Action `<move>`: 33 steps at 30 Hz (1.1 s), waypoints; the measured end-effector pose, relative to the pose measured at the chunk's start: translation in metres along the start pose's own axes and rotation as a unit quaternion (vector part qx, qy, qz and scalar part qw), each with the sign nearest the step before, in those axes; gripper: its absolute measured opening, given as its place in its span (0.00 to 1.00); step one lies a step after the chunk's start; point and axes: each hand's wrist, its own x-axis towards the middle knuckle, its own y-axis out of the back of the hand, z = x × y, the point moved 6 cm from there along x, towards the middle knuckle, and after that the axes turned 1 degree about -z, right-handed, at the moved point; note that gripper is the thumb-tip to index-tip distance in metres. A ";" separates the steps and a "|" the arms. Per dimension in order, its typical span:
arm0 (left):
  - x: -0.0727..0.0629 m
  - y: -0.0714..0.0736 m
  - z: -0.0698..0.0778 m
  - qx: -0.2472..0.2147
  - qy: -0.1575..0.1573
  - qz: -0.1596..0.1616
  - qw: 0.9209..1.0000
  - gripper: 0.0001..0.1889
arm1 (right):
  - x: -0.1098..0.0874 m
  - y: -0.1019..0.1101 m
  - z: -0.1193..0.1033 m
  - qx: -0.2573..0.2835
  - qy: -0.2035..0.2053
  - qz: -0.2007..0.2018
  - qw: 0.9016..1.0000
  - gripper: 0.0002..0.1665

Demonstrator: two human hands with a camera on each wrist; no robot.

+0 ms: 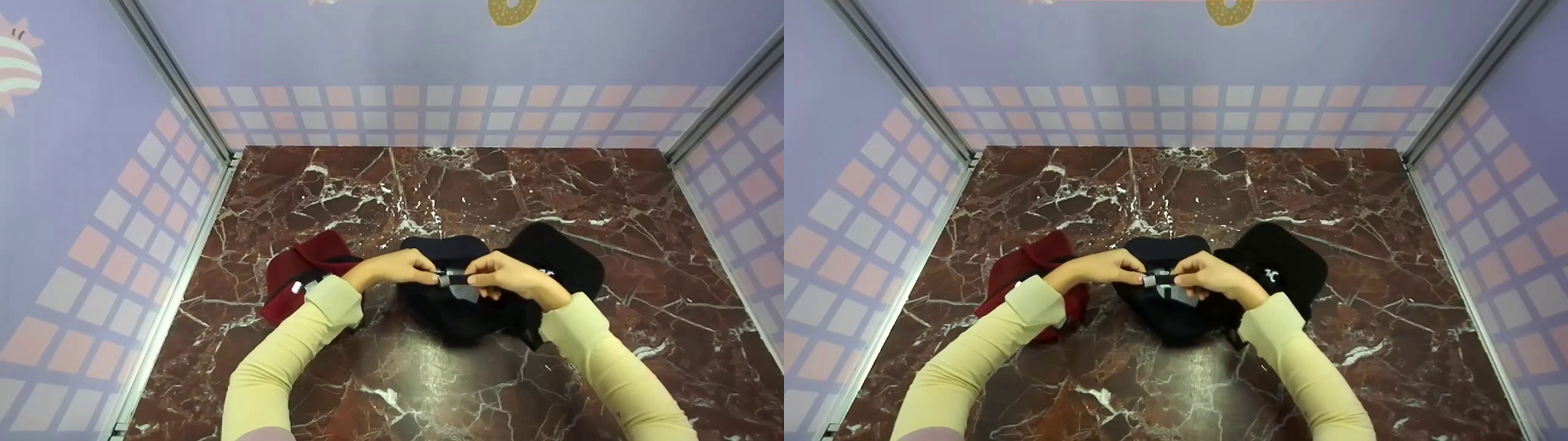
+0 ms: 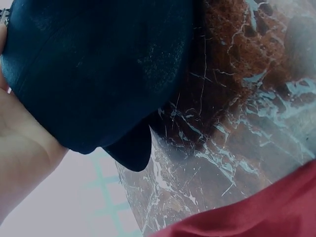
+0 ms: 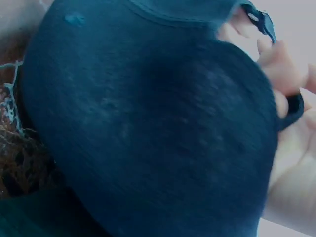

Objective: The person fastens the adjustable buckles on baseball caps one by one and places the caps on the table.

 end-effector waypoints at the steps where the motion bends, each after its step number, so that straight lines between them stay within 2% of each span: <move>1: 0.000 0.000 0.000 0.002 -0.002 0.001 1.000 0.10 | 0.001 0.000 0.000 -0.005 0.000 0.004 1.000 0.16; 9: 0.003 -0.001 0.001 0.030 -0.003 0.011 0.999 0.10 | 0.007 -0.005 0.001 -0.027 -0.010 0.023 0.999 0.15; 19: 0.006 -0.003 0.005 0.053 0.000 0.023 0.998 0.11 | 0.011 -0.015 -0.008 -0.060 0.000 0.004 0.998 0.16; 22: 0.006 -0.002 0.003 0.048 0.002 0.024 0.999 0.12 | 0.010 -0.013 -0.009 -0.070 -0.006 0.004 0.998 0.17; 27: 0.003 0.000 0.001 0.033 -0.007 0.012 0.999 0.11 | 0.004 -0.004 -0.006 -0.075 -0.018 0.004 0.997 0.19; 33: 0.001 0.001 0.001 0.023 -0.005 -0.008 1.000 0.12 | -0.003 0.003 -0.007 -0.073 0.003 -0.019 0.997 0.14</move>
